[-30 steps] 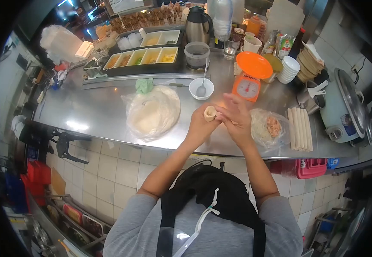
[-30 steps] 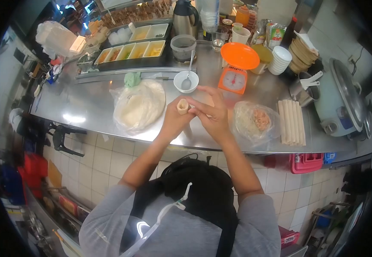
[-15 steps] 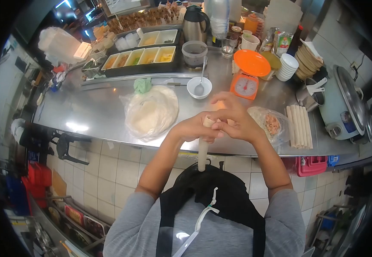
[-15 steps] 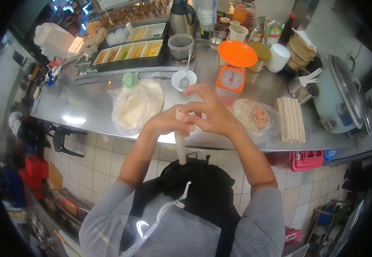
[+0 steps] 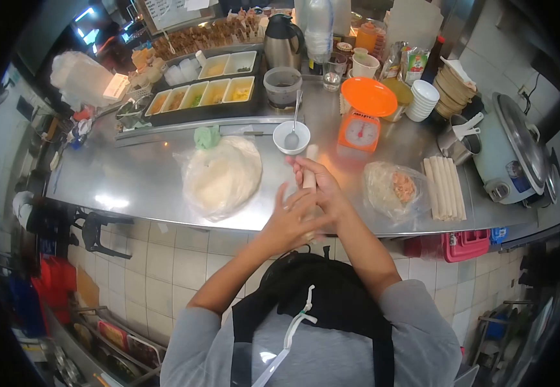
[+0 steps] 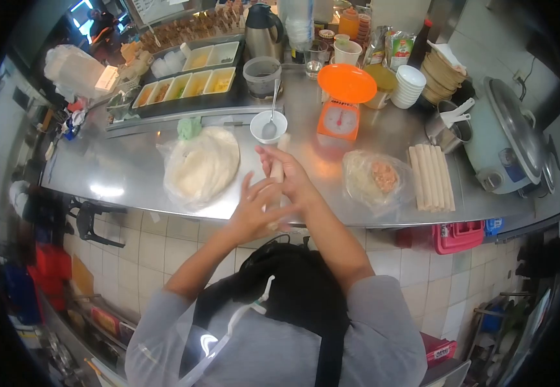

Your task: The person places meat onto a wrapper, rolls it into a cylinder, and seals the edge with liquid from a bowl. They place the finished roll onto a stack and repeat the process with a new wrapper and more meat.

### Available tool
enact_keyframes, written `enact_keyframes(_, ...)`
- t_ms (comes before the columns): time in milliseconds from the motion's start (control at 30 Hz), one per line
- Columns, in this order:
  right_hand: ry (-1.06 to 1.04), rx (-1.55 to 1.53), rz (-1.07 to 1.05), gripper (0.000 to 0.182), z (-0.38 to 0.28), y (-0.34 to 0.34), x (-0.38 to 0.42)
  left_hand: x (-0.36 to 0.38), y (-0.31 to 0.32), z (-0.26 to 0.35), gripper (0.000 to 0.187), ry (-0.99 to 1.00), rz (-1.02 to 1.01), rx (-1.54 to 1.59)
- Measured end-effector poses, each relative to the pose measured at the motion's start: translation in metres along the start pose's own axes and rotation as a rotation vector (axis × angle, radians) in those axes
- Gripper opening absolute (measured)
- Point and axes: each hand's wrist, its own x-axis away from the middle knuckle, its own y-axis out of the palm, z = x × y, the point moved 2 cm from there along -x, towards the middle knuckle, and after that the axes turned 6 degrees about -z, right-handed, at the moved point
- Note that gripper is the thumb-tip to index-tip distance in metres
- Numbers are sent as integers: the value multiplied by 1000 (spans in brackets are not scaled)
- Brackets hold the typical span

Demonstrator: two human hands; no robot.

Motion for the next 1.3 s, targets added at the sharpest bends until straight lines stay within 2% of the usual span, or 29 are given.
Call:
enact_keyframes(67,-381,495,150,58,-8,14,-8,32,-1,-4,102,-367,64,124)
enact_keyframes(100,-382,497,144,58,-6,26,-7,41,0,-7,122,-464,66,256)
enact_keyframes(133,-446,653,132,59,-4,43,0,41,4,-13,122,-469,70,252)
enact_keyframes(167,-502,810,118,61,1,53,4,38,12,-20,118,-587,100,451)
enact_keyframes(200,-488,817,112,61,9,56,0,35,21,-27,114,-704,136,651)
enact_keyframes(233,-563,949,54,62,17,62,-4,27,29,-34,90,-763,192,600)
enact_keyframes(267,-642,1078,-9,62,23,66,-6,19,39,-41,90,-774,201,595)
enact_keyframes(333,-642,1125,-93,64,28,78,-2,10,54,-57,61,-983,604,1004)
enact_keyframes(367,-735,1266,-145,65,24,87,4,6,55,-61,61,-986,607,1000)
enact_keyframes(400,-832,1405,-196,66,19,96,11,1,51,-62,45,-906,608,820)
enact_keyframes(433,-831,1406,-196,66,6,102,21,-3,47,-61,30,-823,606,644)
enact_keyframes(467,-935,1603,-238,63,-11,111,34,-4,46,-62,30,-824,608,646)
enact_keyframes(500,-1037,1799,-279,60,-25,118,46,-4,47,-62,25,-837,563,837)
enact_keyframes(533,-1033,1802,-276,60,-39,122,55,-5,48,-62,20,-845,515,1029)
enact_keyframes(600,-1005,2233,-392,42,-54,128,64,-11,43,-60,16,-836,466,1053)
enact_keyframes(633,-1001,2234,-391,42,-55,127,64,-13,41,-58,13,-824,415,1070)
enact_keyframes(667,-899,2264,-394,33,-56,125,62,-13,37,-56,13,-825,416,1072)
enact_keyframes(700,-795,2292,-401,25,-56,123,60,-12,35,-54,13,-849,327,1060)
enact_keyframes(733,-790,2293,-413,25,-59,122,56,-11,34,-53,13,-875,242,1045)
enact_keyframes(800,-628,2314,-565,21,-60,117,41,-5,37,-54,13,-898,278,1109)
enact_keyframes(833,-627,2310,-581,21,-61,116,30,-2,36,-55,14,-913,303,1176)
enact_keyframes(900,-555,1780,-442,14,-70,109,4,4,28,-56,14,-991,365,1125)
enact_keyframes(933,-551,1778,-451,14,-74,99,-16,7,22,-57,15,-1058,417,1078)
enact_keyframes(1000,-715,2046,-139,15,-84,64,-59,21,21,-64,16,-1105,475,1077)
enact_keyframes(1033,-720,2045,-146,15,-79,42,-72,27,18,-67,17,-1145,526,1079)
enact_keyframes(1100,-427,2661,283,23,-67,-2,-93,33,10,-70,17,-1168,535,1043)
enact_keyframes(1233,-347,2750,253,29,-62,-21,-99,45,5,-82,18,-1218,482,1007)
enact_keyframes(1300,-603,2436,287,25,-71,-21,-99,46,14,-89,19,-1235,418,1014)
